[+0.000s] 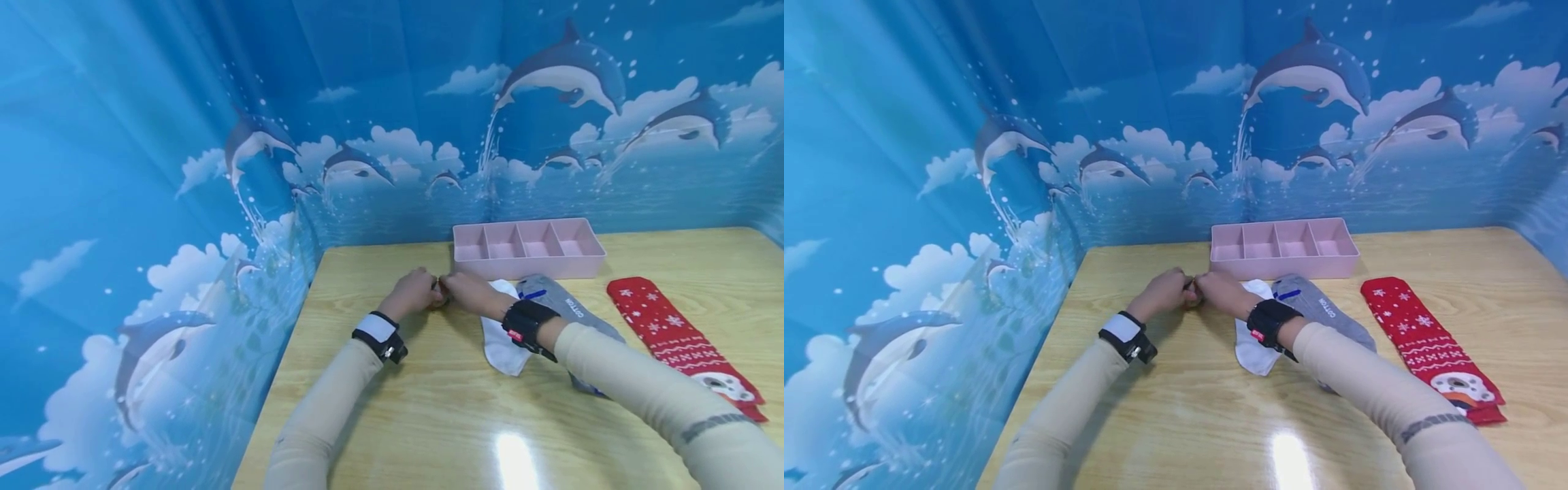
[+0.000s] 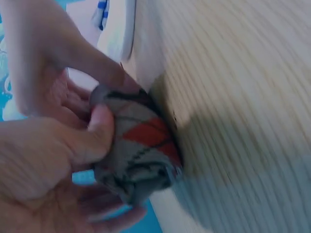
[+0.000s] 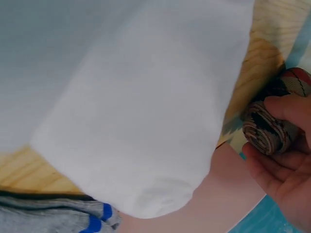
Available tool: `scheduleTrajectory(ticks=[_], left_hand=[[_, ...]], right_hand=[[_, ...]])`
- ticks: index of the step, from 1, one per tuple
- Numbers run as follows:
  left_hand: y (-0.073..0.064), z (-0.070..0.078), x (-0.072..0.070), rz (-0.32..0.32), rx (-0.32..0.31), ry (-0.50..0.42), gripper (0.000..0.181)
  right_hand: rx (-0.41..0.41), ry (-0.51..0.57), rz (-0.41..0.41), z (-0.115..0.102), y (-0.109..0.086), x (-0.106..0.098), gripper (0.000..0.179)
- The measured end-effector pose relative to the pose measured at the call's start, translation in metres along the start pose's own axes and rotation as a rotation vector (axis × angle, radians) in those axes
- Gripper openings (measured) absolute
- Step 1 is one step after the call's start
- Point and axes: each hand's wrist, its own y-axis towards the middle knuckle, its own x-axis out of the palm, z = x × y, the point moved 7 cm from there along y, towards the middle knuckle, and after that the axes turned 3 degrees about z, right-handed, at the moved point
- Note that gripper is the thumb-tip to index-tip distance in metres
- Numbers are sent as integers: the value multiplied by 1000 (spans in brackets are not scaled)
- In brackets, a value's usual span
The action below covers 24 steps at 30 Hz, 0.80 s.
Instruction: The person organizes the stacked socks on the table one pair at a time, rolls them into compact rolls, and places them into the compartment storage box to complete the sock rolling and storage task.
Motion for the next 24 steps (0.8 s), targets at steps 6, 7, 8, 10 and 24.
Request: scheduleTrajectory(ticks=[6,7,8,10,24], left_hand=[[-3,17,-7,204,46,165,23],[-3,19,-7,214,55,167,24],[-3,19,-8,209,58,144,26],[0,16,-8,150,33,62,33],[12,-23,1,-175,-272,-477,44]], right_hand=[[-73,-7,29,-6,3,-7,10],[-77,1,21,-7,4,-8,11],[-79,17,10,-7,4,-8,11],[-79,40,-16,-6,6,-7,14],[-150,-17,-25,-13,9,-6,13]])
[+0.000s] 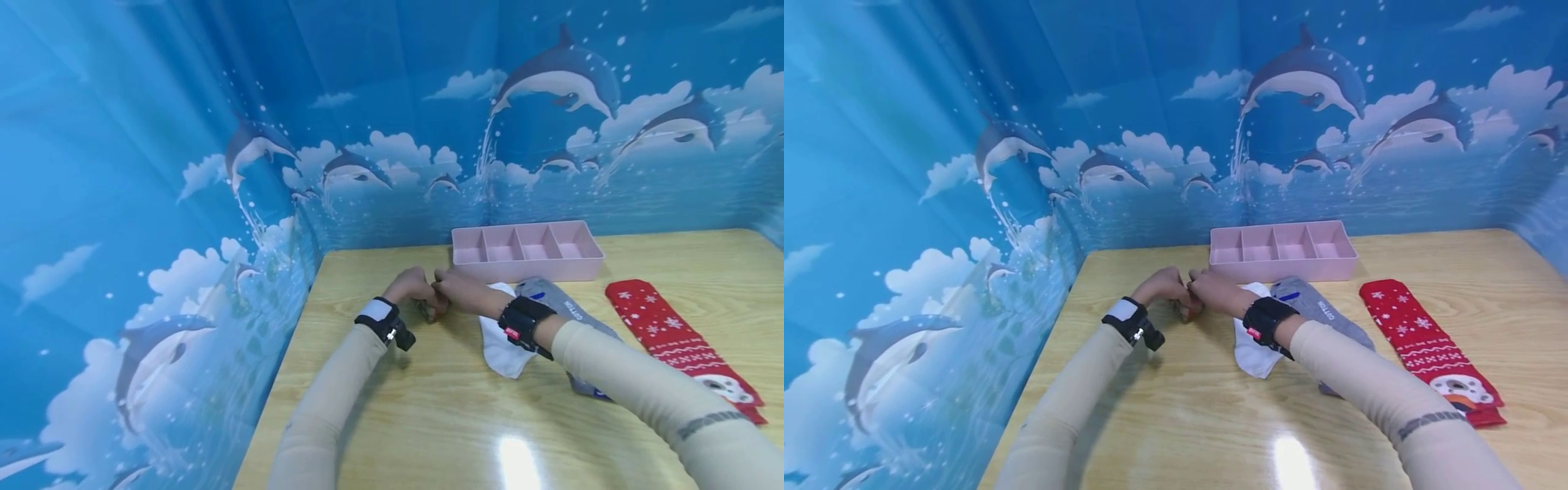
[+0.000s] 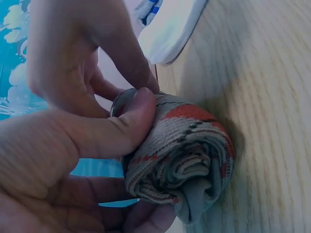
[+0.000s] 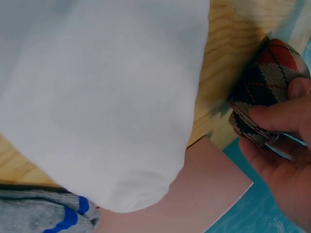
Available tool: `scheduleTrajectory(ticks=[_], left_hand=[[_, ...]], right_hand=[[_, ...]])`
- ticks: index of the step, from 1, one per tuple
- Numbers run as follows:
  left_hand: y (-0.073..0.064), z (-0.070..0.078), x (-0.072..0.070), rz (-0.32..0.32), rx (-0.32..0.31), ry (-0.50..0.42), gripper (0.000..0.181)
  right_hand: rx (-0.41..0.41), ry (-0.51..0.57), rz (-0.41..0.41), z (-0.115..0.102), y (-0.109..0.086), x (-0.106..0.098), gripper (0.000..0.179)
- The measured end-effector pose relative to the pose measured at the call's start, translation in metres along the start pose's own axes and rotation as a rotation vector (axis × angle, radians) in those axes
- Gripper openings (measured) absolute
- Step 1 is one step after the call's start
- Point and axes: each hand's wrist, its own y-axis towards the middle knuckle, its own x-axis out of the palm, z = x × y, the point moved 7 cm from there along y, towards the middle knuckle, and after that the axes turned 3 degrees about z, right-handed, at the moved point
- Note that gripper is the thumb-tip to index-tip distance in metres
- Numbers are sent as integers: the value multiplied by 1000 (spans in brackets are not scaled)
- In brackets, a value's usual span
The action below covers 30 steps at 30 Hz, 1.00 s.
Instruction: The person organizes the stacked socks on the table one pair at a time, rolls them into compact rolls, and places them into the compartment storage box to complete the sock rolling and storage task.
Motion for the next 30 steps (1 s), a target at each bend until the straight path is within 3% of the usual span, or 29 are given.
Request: scheduleTrajectory(ticks=[5,10,15,20,23,25,27,30], left_hand=[[3,-4,1,-26,-48,33,41],[3,-3,0,-29,-52,93,45],[3,-5,1,-30,-5,66,52],[1,-8,4,-106,90,-35,41],[-3,-5,5,-174,185,-82,8],[-6,-2,6,-227,225,-124,28],[-8,-3,7,-264,225,-172,47],[-8,-5,9,-297,210,-208,51]], right_hand=[[31,34,-6,0,-5,4,25],[78,63,-1,3,-7,4,30],[35,37,71,2,-13,5,31],[-57,-102,134,-8,-17,1,36],[-32,-101,78,-10,-14,-2,35],[20,-35,0,-9,-11,-3,36],[85,59,-80,-6,-8,-3,35],[147,181,-156,-2,-4,-3,29]])
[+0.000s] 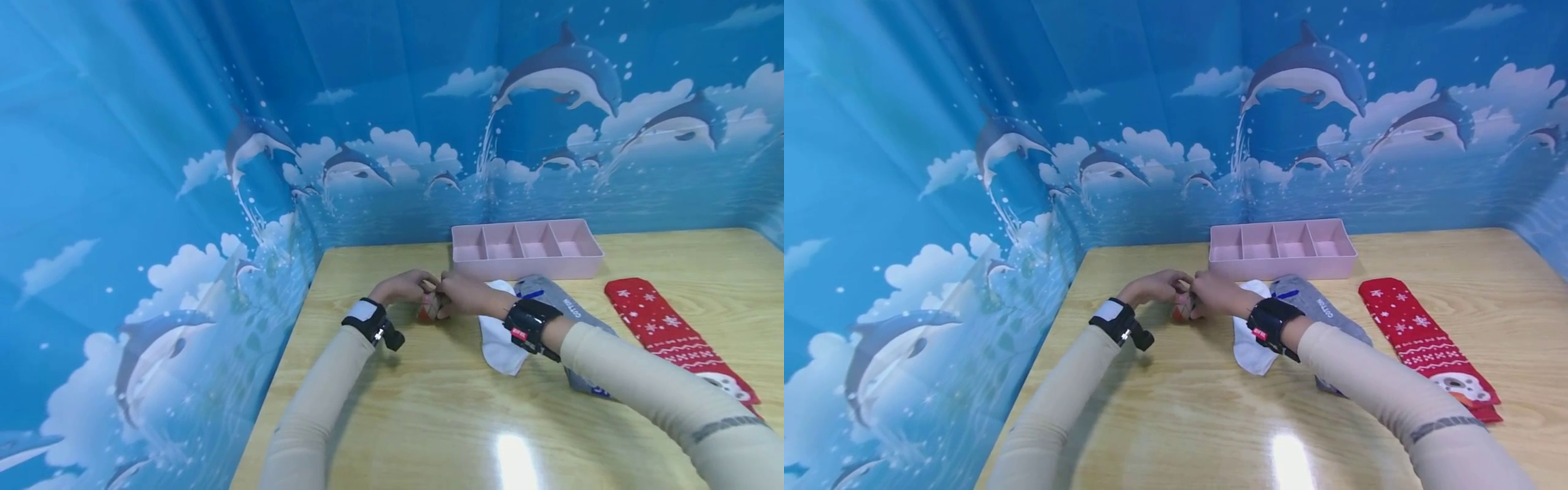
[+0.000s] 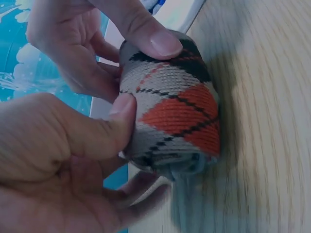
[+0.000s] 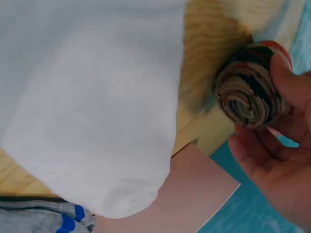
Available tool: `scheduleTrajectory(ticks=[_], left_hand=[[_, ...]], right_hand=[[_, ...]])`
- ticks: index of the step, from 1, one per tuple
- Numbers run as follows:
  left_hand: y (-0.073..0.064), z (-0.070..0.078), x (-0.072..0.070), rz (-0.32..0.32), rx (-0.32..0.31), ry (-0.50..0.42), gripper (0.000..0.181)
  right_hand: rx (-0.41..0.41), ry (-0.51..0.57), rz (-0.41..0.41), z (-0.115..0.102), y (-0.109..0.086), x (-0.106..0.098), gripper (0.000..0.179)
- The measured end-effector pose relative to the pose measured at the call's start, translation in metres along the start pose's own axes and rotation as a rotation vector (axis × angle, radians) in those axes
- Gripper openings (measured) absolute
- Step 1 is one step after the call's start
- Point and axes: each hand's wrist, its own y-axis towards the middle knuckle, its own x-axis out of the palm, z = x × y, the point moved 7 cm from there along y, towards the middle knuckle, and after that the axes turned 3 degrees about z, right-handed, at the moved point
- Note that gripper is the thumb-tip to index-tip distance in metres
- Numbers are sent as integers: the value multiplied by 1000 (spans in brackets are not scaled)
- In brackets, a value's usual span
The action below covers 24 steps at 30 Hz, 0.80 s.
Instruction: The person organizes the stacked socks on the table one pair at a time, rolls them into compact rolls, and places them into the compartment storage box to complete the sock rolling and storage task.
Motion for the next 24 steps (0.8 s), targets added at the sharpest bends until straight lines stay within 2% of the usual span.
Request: scheduleTrajectory(ticks=[4,8,9,11,14,19,24], left_hand=[[0,-4,-2,11,-15,-22,48],[-2,-10,-6,56,-52,-29,48],[-3,-12,-6,66,-61,-12,39],[-6,-17,-8,80,-90,13,26],[-10,-23,-8,74,-101,61,34],[-8,-26,-6,41,-40,40,30],[-5,-19,-1,-19,24,26,30]], right_hand=[[52,172,-76,7,8,1,24],[183,400,-178,22,9,11,27],[217,447,-193,25,9,13,27],[265,523,-197,31,5,16,30],[324,625,-190,35,0,19,31],[414,713,-196,33,-4,22,29],[473,752,-219,27,-9,27,34]])
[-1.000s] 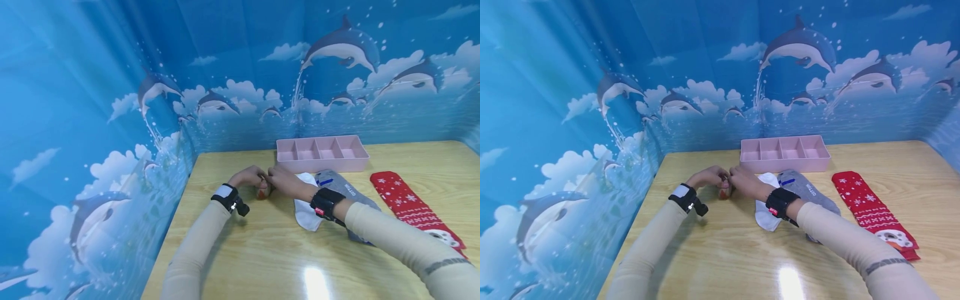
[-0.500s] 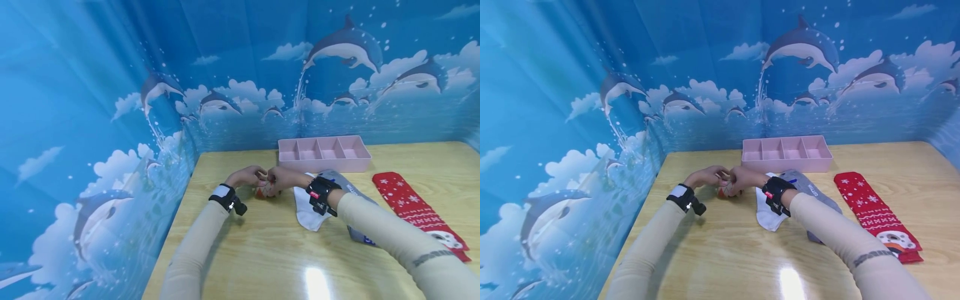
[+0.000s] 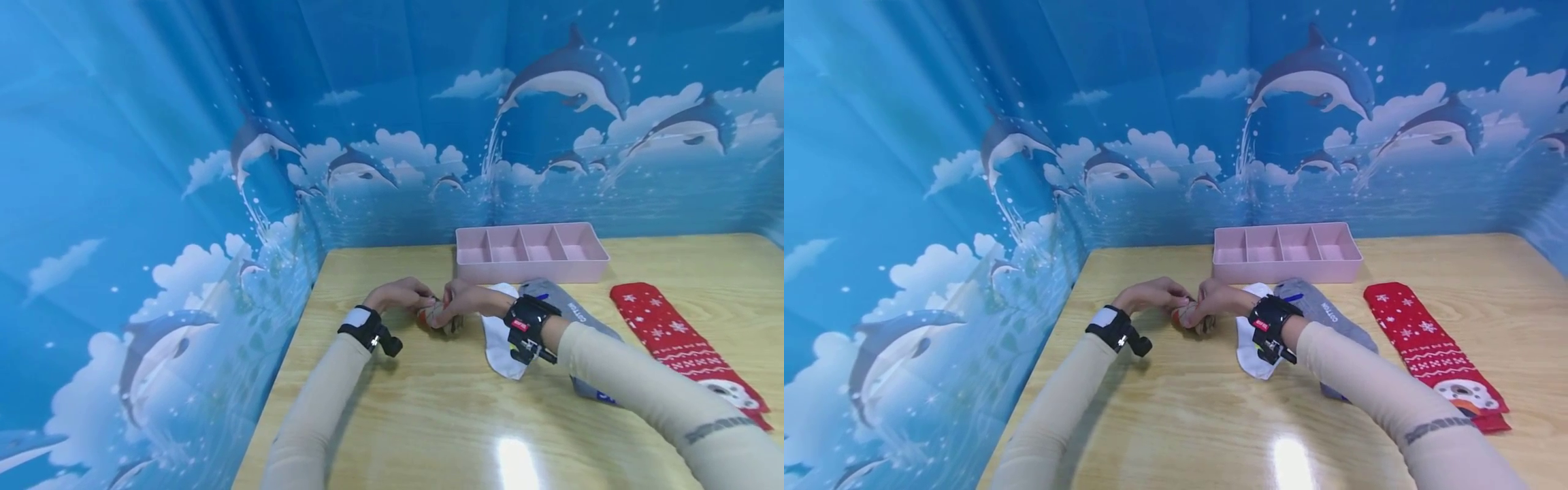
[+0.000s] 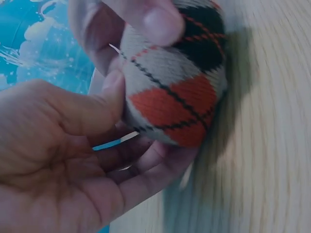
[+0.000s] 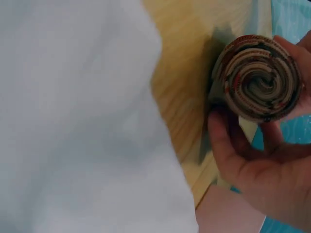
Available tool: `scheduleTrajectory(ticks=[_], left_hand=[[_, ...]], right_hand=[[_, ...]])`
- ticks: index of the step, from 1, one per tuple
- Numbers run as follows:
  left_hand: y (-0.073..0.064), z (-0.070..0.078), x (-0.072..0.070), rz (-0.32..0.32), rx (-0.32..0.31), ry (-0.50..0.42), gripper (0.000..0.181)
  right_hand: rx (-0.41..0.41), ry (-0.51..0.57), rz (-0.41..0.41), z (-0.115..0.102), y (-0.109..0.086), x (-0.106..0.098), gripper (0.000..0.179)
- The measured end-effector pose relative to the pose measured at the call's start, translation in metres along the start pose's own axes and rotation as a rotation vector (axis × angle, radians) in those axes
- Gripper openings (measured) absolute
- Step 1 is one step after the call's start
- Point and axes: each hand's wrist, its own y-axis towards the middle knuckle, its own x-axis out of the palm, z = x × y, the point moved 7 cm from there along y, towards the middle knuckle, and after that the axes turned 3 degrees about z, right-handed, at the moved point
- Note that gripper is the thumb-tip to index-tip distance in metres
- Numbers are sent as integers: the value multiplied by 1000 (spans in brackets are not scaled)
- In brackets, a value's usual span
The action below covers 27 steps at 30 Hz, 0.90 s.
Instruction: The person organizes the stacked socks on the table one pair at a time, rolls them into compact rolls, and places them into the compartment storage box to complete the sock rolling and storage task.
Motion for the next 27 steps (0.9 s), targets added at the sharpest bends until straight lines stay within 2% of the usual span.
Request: scheduleTrajectory(ticks=[3,6,9,13,15,18,21,24,26,27], left_hand=[[2,7,6,-56,45,-19,30],[3,11,11,-90,63,-60,34],[4,13,12,-72,67,-93,35],[6,18,11,-27,92,-128,35],[8,23,9,6,107,-136,35],[12,31,1,96,119,-214,38],[16,40,-11,237,129,-354,42],[21,44,-20,378,115,-471,41],[27,44,-21,443,83,-495,38],[31,43,-20,465,61,-505,36]], right_hand=[[17,41,-10,1,-3,4,38],[29,98,-35,2,-6,7,38],[63,79,-45,4,-11,5,35],[76,-9,21,4,-20,-10,35],[61,-5,53,1,-23,-21,41],[49,15,90,-9,-30,-43,40],[112,-13,148,-20,-40,-73,35],[159,-60,300,-35,-50,-110,35],[180,-112,427,-44,-55,-133,36],[163,-142,501,-49,-56,-144,38]])
